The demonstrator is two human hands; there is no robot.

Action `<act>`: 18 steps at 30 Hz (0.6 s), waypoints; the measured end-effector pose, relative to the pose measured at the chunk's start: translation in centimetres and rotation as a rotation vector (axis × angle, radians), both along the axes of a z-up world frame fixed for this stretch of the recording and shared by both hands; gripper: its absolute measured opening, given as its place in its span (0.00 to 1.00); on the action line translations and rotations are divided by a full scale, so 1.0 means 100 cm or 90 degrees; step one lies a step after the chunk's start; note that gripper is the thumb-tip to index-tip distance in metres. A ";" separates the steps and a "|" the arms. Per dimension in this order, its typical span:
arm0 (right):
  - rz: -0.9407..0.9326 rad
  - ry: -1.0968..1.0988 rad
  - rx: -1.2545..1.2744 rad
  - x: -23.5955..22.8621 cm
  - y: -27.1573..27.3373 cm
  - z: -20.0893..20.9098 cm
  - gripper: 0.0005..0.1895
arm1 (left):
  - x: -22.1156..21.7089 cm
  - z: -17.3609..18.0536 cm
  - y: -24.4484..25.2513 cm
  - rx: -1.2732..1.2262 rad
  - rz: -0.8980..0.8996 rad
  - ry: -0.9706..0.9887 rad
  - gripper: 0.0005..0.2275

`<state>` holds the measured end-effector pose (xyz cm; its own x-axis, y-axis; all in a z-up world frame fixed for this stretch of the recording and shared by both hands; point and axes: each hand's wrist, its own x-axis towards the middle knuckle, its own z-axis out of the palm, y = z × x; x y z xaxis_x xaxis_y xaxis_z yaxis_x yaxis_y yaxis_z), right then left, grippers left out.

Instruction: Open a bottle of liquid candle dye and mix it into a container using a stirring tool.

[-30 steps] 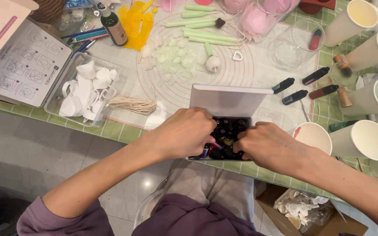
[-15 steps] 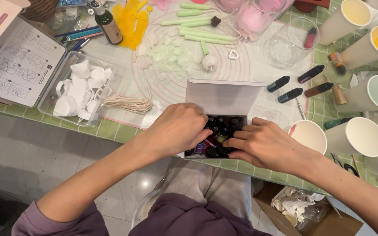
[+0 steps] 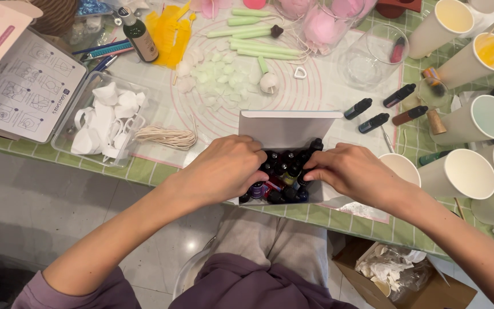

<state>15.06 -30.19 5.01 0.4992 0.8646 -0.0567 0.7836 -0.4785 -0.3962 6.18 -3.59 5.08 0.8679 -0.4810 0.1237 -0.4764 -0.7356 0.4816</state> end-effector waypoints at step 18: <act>-0.074 0.137 -0.089 -0.005 0.003 0.045 0.16 | -0.005 0.004 0.001 -0.032 -0.063 0.009 0.06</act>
